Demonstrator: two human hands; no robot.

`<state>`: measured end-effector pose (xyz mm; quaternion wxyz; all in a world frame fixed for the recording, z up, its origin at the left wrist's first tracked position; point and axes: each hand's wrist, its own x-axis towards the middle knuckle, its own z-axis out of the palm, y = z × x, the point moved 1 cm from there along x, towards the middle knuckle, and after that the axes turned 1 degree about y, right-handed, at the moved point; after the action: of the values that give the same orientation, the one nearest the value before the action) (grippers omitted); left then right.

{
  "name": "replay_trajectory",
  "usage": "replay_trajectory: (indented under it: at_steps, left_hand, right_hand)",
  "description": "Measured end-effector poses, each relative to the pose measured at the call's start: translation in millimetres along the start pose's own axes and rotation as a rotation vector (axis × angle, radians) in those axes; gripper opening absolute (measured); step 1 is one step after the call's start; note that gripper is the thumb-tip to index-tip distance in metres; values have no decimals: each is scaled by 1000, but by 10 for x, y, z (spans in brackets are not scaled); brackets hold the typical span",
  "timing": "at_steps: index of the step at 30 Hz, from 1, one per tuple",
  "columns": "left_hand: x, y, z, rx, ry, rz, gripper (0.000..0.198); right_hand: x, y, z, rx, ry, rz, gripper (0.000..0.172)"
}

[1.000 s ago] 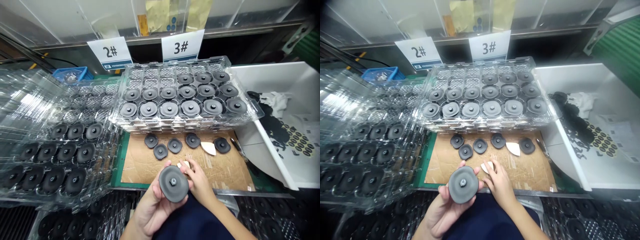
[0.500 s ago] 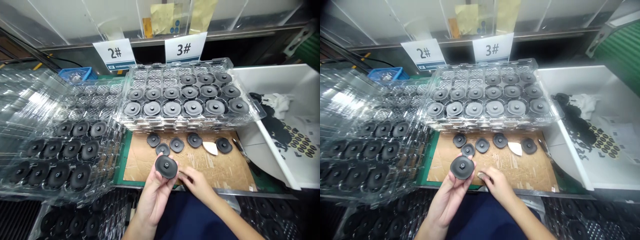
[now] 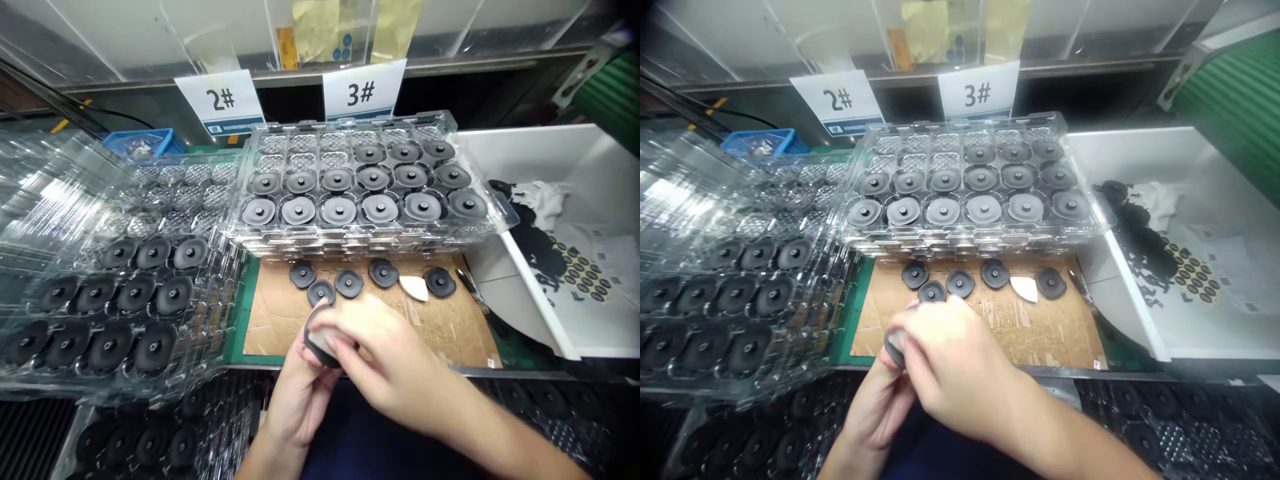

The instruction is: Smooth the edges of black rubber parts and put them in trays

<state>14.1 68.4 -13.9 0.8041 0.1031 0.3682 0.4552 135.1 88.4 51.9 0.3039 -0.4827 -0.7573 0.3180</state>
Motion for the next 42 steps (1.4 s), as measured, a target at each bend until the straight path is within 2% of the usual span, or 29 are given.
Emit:
replay_trajectory:
  at_steps: [3, 5, 7, 10, 12, 13, 15, 17, 18, 21, 24, 27, 31, 33, 35, 37, 40, 42]
  left_hand:
    - [-29, 48, 15, 10, 1, -23, 52]
    - [-39, 87, 20, 8, -23, -27, 58]
    - [-38, 108, 28, 5, -36, -27, 60]
    - [-31, 96, 56, 31, -15, -47, 53]
    - [-38, 98, 67, 35, -11, -67, 47]
    - [-45, 112, 62, 21, -15, -70, 46]
    - [-60, 158, 33, -18, -31, -67, 47]
    - [-66, 205, 0, -44, -61, -51, 54]
    - [-63, 220, -9, -50, -74, -39, 56]
    - [-40, 230, 20, -75, -102, 8, 57]
    - [-19, 227, 86, -95, -124, 13, 55]
    - [-14, 241, 104, -87, -91, 12, 53]
    - [-32, 241, 56, -80, -13, 78, 56]
    - [-44, 217, 32, -79, 18, 56, 55]
    - [-48, 195, 16, -92, 34, 52, 56]
    - [-38, 186, 1, -130, 55, 96, 55]
    - [-3, 194, -21, -197, 85, 133, 49]
    - [19, 204, -39, -223, 102, 124, 46]
  right_hand:
    - [-15, -19, 26, -22, 143, -79, 25]
    - [-61, -45, 38, 48, 86, -138, 25]
    - [-79, -60, 47, 90, 23, -134, 23]
    - [-8, -69, 58, 5, 175, -53, 23]
    - [35, -78, 63, -40, 241, -64, 24]
    - [33, -80, 58, -29, 214, -93, 24]
    - [-29, -62, 25, 32, 74, -151, 23]
    - [-135, -14, -37, 61, -27, -125, 23]
    - [-187, 11, -70, 44, -32, -84, 24]
    - [-284, 23, -125, -104, 98, 11, 24]
    - [-280, -57, -96, -246, 200, -78, 25]
    - [-216, -83, -56, -201, 121, -151, 23]
    - [-154, -68, -43, -211, 175, -49, 22]
    - [-141, -87, -28, -204, 192, -111, 23]
    - [-123, -50, -11, -117, 138, -143, 22]
    - [-115, 102, 7, -67, 144, -24, 21]
    - [-212, 491, 117, -90, 242, 273, 23]
    - [-364, 742, 284, -50, 192, 375, 25]
